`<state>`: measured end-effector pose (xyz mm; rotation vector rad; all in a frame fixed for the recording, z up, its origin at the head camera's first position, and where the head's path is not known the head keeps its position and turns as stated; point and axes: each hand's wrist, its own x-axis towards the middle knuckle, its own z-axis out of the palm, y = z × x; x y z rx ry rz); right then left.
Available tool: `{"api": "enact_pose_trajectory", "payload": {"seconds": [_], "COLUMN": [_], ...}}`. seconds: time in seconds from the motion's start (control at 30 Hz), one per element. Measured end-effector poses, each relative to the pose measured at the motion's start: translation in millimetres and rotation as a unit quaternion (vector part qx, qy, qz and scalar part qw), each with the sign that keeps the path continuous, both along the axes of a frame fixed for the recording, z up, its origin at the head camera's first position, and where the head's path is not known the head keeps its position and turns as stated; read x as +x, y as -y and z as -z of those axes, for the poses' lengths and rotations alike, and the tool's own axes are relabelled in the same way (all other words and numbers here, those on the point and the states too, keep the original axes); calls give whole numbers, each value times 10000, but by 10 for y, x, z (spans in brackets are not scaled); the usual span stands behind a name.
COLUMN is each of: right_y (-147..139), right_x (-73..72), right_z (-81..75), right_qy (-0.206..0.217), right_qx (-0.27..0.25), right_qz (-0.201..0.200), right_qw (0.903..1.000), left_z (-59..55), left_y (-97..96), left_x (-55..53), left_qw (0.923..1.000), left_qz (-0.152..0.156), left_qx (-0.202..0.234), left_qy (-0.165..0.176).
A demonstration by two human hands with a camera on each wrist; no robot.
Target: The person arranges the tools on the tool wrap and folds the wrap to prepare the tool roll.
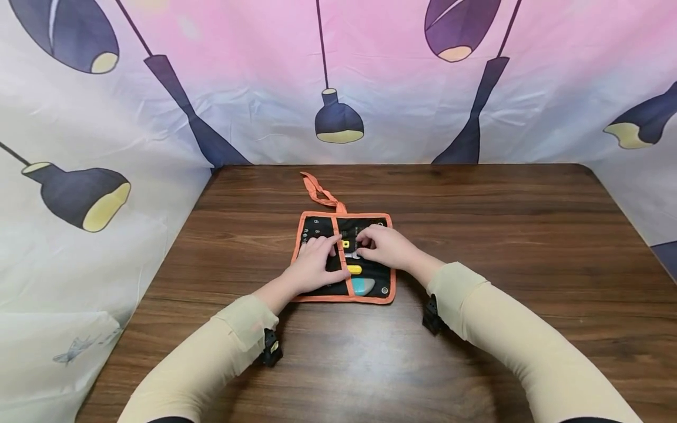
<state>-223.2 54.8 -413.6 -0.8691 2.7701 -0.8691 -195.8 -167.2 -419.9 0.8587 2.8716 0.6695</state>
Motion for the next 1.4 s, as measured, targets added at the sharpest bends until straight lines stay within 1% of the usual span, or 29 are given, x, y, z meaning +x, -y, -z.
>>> {"api": "enact_pose_trajectory", "payload": {"seconds": [0.1,0.2,0.3,0.43,0.5,0.63,0.77,0.97,1.2,1.27,1.4], "right_y": [-49,-104,-154,-197,-210,-240,-281,-333,-351,-353,-361], "right_x": [88,177,250,326,359,424,489,561,596,601,607], "right_z": [0,-3,-1,10,17,35,48,45,27,20,9], "right_qy": [-48,-86,-139,-247,-330,-585,-755,-672,-560,-539,-597], "right_qx": [-63,-160,-195,-149,-148,-167,-145,-10,77,92,79], "right_qz": [-143,-285,-443,-649,-750,-912,-915,-885,-999,-1010,-1037], "right_qw": [9999,9994,9987,9975,9965,9940,9928,9938,9934,9934,9928], "left_z": [-20,-48,-71,-99,-108,-112,-83,-60,-61,-64,-71], "left_y": [65,134,192,239,254,271,310,397,470,482,486], "left_x": [39,75,95,115,127,177,244,317,328,325,315], "left_qw": [9995,9984,9978,9976,9973,9965,9959,9959,9932,9928,9912], "left_qz": [274,478,579,672,726,835,876,876,1122,1148,1242], "left_qx": [127,264,266,132,55,37,-58,-69,-241,-277,-235], "left_qy": [52,167,178,112,66,-75,-201,-218,-190,-175,-392]}}
